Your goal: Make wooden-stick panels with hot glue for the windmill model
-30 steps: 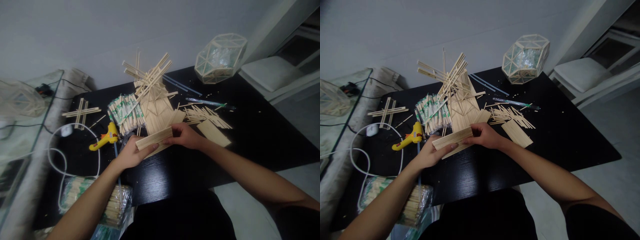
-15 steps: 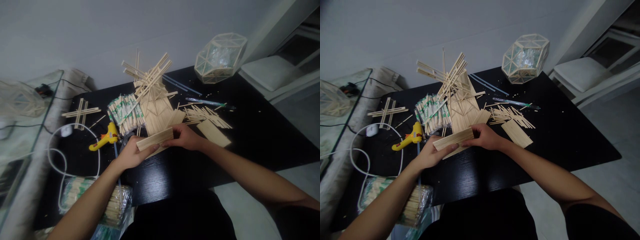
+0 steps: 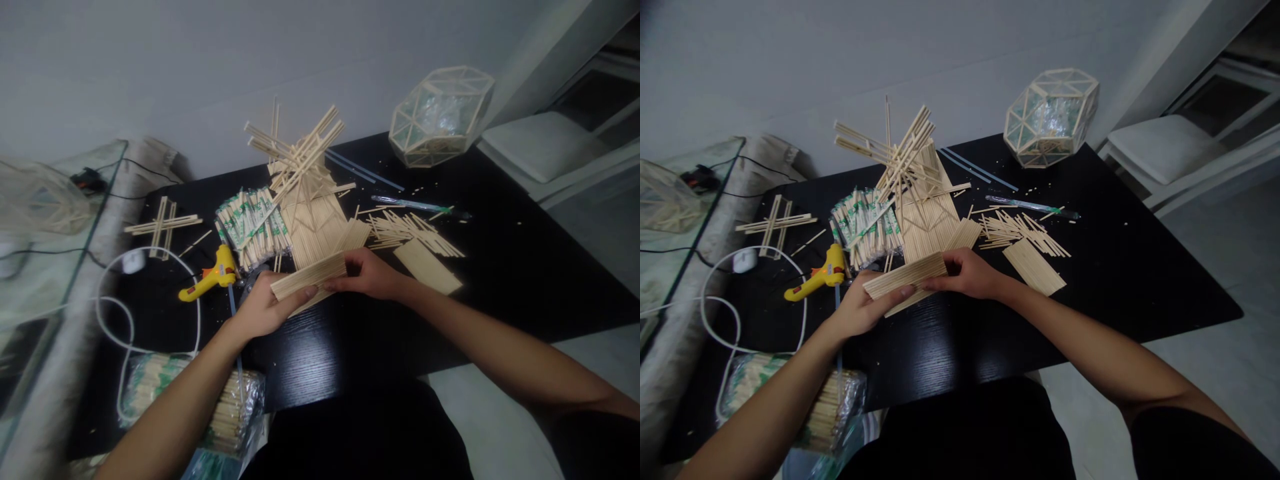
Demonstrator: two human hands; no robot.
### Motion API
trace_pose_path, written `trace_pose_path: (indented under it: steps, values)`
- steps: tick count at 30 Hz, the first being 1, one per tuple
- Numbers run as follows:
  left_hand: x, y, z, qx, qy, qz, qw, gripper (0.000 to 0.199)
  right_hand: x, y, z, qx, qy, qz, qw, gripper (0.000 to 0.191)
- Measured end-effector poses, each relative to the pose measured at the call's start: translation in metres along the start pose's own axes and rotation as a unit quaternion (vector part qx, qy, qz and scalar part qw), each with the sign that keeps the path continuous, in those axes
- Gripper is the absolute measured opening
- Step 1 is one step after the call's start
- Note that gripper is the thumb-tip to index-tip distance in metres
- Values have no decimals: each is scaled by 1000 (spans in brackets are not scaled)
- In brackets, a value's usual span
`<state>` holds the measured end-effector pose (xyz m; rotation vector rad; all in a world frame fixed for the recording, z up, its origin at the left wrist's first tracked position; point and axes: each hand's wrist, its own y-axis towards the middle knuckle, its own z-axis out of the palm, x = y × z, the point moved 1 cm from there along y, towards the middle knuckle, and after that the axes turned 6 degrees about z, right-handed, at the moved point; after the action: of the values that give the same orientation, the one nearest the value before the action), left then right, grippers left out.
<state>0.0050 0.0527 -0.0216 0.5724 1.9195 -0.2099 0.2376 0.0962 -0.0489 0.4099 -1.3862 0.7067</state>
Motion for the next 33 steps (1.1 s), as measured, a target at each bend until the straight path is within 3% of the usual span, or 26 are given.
trace_pose_path:
  steps: [6,33]
  values:
    - [4,-2,0,-13,10,-9,1000,46,-1,1,0,19,15,-9,1000,33]
    - [4,0,2,-5,11,8,1000,45,3,-2,-2,-37,-14,-41,998,29]
